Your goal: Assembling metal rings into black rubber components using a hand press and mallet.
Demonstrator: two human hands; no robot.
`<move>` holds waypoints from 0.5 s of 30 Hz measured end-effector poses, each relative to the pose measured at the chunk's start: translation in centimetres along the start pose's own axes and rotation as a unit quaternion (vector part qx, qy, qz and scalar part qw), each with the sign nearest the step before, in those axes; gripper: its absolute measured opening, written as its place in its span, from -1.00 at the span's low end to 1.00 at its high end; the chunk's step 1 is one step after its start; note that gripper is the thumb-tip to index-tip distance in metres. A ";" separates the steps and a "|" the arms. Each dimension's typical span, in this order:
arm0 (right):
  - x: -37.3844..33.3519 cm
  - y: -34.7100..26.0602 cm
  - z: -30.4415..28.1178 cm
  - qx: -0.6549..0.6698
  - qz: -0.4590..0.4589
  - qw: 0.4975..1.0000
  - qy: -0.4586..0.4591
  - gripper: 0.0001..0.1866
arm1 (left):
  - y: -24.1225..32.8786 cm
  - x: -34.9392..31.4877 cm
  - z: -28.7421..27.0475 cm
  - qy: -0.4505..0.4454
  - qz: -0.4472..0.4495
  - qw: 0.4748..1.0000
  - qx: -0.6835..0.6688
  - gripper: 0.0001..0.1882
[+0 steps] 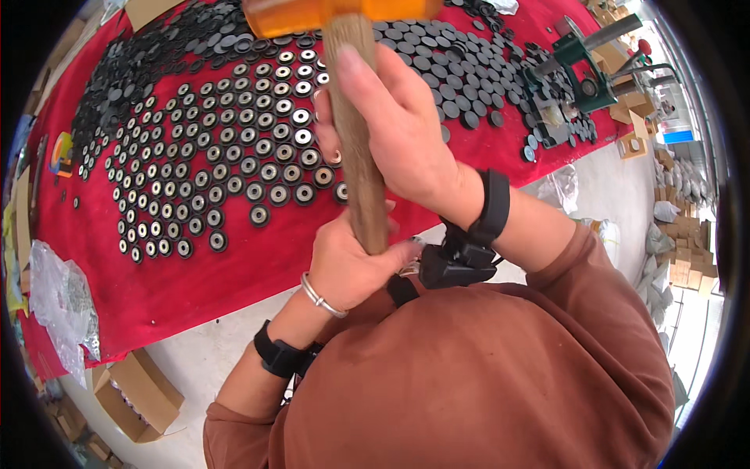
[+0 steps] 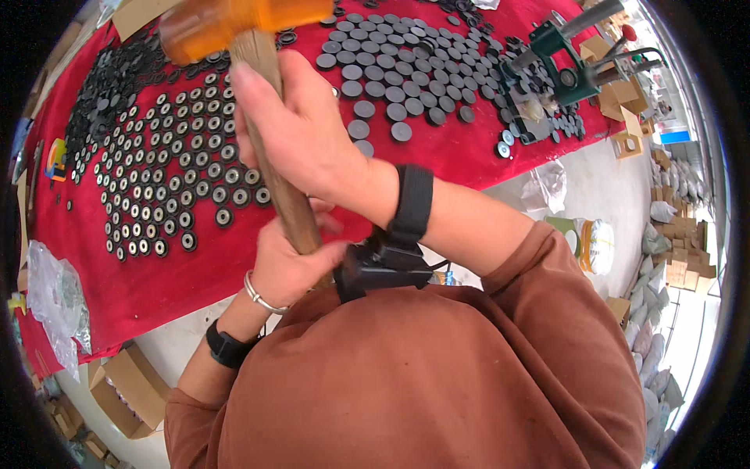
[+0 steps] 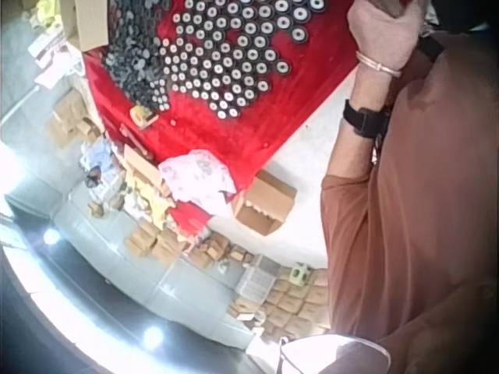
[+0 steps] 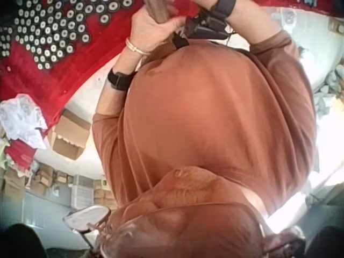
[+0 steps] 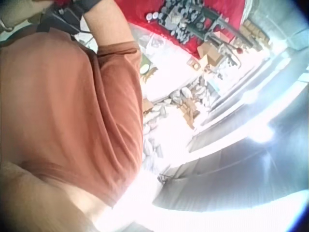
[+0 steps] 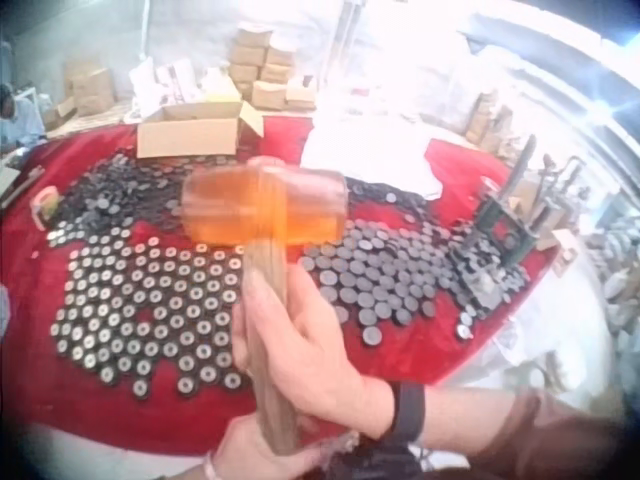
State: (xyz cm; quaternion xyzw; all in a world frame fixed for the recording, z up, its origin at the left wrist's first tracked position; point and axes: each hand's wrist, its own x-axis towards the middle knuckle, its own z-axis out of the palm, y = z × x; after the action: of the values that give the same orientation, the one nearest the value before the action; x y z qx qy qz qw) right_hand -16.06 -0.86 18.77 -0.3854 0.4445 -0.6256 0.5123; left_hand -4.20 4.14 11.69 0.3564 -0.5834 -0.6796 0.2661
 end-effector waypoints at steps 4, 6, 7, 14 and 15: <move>2.6 1.5 -2.0 -0.395 -0.208 0.893 -0.064 -0.55 | 0.4 -2.4 -5.1 0.208 -0.014 0.974 0.083 -0.60; 1.6 2.2 -4.0 -0.375 -0.175 0.907 -0.074 -0.58 | -1.1 -5.3 -9.7 0.298 -0.038 0.942 0.149 -0.65; 0.9 2.2 -4.6 -0.352 -0.141 0.921 -0.090 -0.61 | -1.7 -7.3 -12.4 0.345 -0.056 0.915 0.201 -0.67; -3.0 2.7 -7.9 -0.319 0.106 0.941 -0.045 -0.75 | -4.9 -12.9 -34.9 0.512 -0.152 0.841 0.084 -0.75; -3.1 2.7 -7.5 -0.315 0.115 0.941 -0.047 -0.76 | -6.7 -14.3 -38.6 0.530 -0.180 0.824 0.088 -0.72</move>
State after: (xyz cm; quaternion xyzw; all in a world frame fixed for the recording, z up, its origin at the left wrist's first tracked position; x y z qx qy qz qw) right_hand -21.74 3.20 13.76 -0.5024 0.6355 -0.3711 0.4538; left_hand 35.50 -6.86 5.09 0.7824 -0.3351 -0.3674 0.3750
